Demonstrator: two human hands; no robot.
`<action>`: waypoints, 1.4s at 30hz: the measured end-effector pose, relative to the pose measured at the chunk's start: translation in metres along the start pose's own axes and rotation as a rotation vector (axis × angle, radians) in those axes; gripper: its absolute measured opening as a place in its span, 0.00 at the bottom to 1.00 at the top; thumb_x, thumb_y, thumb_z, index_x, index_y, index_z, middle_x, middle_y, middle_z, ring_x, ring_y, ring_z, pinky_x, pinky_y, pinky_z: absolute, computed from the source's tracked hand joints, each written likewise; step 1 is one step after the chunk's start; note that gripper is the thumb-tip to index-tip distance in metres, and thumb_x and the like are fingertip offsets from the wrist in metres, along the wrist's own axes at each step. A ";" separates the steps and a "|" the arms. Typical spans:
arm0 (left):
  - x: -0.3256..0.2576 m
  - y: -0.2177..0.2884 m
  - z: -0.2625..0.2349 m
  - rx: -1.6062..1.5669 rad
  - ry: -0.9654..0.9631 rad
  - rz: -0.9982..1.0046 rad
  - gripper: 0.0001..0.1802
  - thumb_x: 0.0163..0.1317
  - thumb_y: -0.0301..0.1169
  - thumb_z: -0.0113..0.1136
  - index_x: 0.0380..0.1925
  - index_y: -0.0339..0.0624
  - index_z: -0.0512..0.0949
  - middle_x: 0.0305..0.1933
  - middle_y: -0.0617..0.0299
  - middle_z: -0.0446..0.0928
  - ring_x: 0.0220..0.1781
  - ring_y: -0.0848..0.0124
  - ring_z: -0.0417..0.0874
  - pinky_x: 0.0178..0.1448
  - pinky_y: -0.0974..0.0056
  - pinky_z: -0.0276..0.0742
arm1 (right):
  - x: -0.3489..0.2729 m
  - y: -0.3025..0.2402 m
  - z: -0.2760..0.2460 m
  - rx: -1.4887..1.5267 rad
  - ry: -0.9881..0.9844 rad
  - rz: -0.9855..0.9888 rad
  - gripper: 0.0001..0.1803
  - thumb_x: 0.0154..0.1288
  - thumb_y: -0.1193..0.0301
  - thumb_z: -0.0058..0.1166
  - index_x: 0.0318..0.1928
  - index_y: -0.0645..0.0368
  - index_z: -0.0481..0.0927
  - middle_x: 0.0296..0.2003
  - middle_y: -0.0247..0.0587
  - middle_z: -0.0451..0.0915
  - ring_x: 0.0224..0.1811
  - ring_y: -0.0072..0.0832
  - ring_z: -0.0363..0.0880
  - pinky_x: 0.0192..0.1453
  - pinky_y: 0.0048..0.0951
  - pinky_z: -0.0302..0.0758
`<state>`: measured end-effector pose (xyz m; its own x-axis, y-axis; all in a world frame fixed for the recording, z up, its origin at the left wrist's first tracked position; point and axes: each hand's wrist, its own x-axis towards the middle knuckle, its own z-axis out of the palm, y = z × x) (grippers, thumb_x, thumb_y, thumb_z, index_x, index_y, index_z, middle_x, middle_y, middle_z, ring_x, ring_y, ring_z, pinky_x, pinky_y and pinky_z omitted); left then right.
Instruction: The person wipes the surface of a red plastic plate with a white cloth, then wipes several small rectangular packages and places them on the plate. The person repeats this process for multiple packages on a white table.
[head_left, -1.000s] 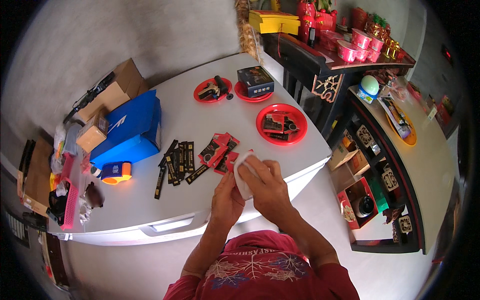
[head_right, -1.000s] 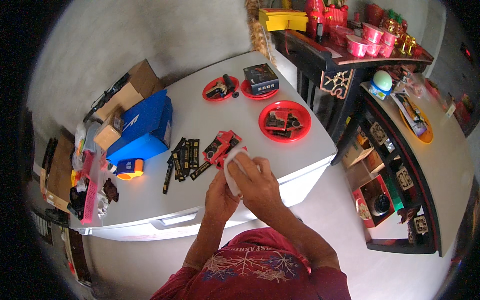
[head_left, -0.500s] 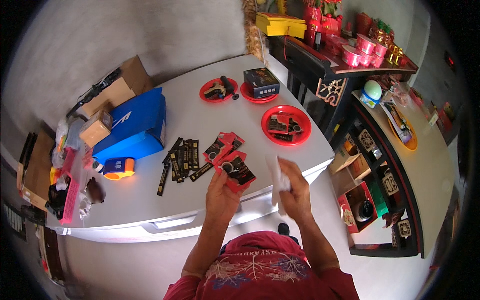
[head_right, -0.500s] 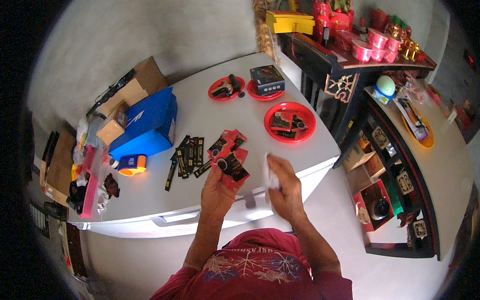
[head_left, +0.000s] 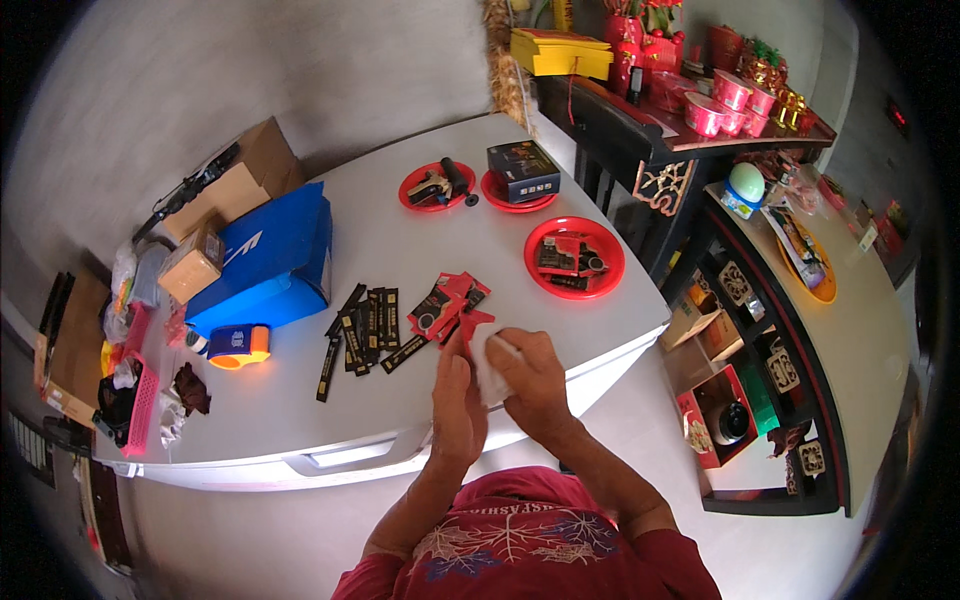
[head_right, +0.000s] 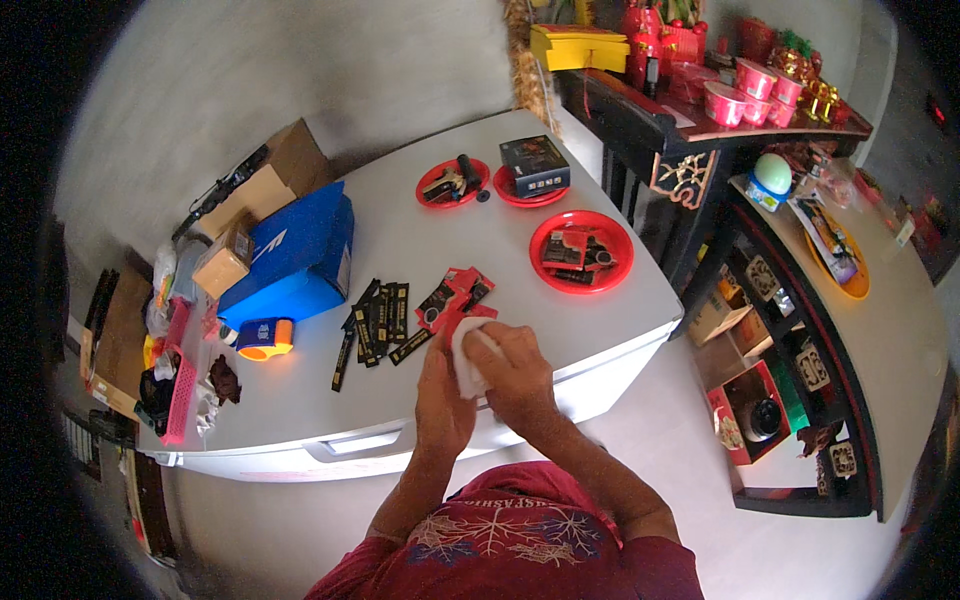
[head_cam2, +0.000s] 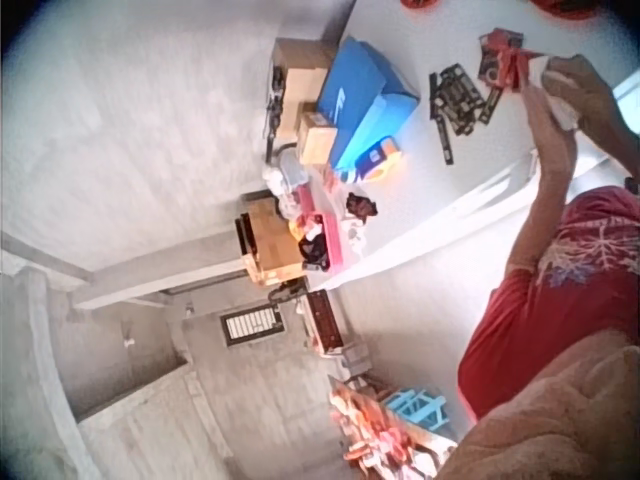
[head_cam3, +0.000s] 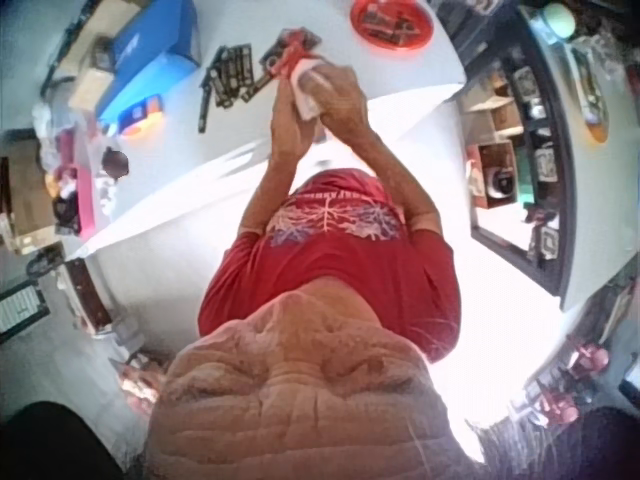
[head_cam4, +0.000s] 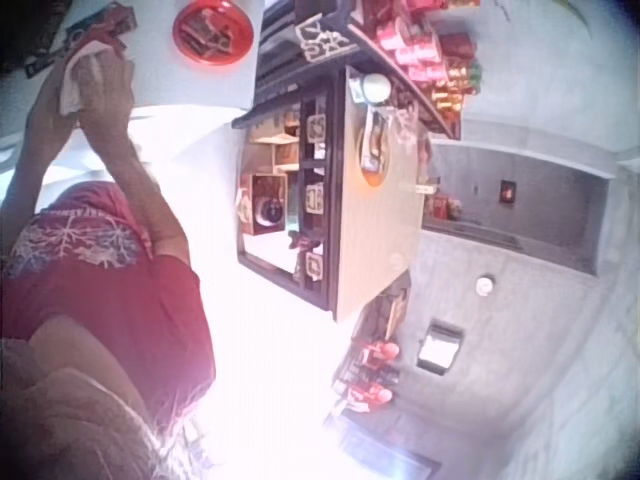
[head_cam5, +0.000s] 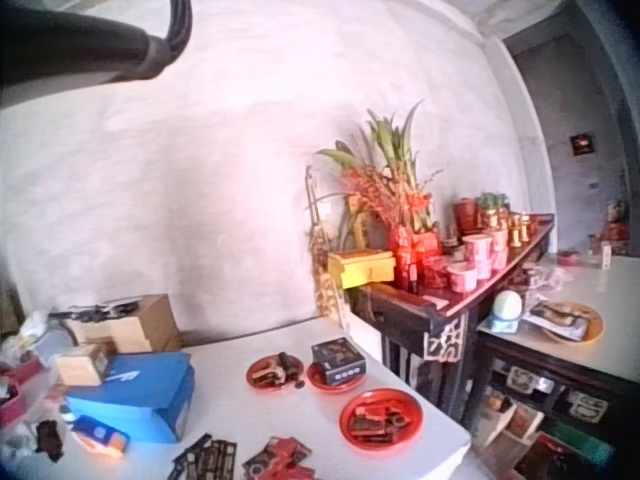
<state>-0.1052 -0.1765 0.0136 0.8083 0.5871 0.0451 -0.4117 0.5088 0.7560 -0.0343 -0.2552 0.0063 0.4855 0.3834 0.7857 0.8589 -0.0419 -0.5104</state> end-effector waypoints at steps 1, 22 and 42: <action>0.000 0.002 -0.002 -0.018 0.002 -0.042 0.21 0.71 0.42 0.38 0.57 0.42 0.65 0.53 0.59 0.72 0.54 0.67 0.74 0.56 0.62 0.72 | -0.001 -0.002 0.003 -0.010 -0.029 -0.046 0.27 0.38 0.81 0.60 0.46 0.53 0.80 0.46 0.42 0.75 0.42 0.42 0.74 0.40 0.36 0.78; 0.022 0.012 -0.015 -0.137 0.013 -0.242 0.22 0.73 0.44 0.32 0.56 0.44 0.67 0.53 0.64 0.73 0.54 0.72 0.74 0.55 0.62 0.72 | 0.029 0.006 0.008 -0.170 -0.207 -0.176 0.23 0.43 0.74 0.58 0.45 0.57 0.77 0.50 0.31 0.74 0.40 0.35 0.71 0.39 0.30 0.76; 0.043 0.005 -0.024 -0.226 0.041 -0.099 0.14 0.69 0.27 0.44 0.54 0.41 0.69 0.49 0.58 0.77 0.46 0.69 0.80 0.48 0.64 0.79 | 0.018 0.013 0.002 -0.367 -0.190 -0.018 0.23 0.44 0.77 0.55 0.46 0.61 0.76 0.51 0.42 0.71 0.39 0.39 0.72 0.39 0.32 0.76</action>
<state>-0.0829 -0.1339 0.0042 0.8336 0.5499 -0.0516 -0.4186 0.6901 0.5904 -0.0147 -0.2467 0.0132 0.4609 0.5489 0.6974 0.8846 -0.3466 -0.3119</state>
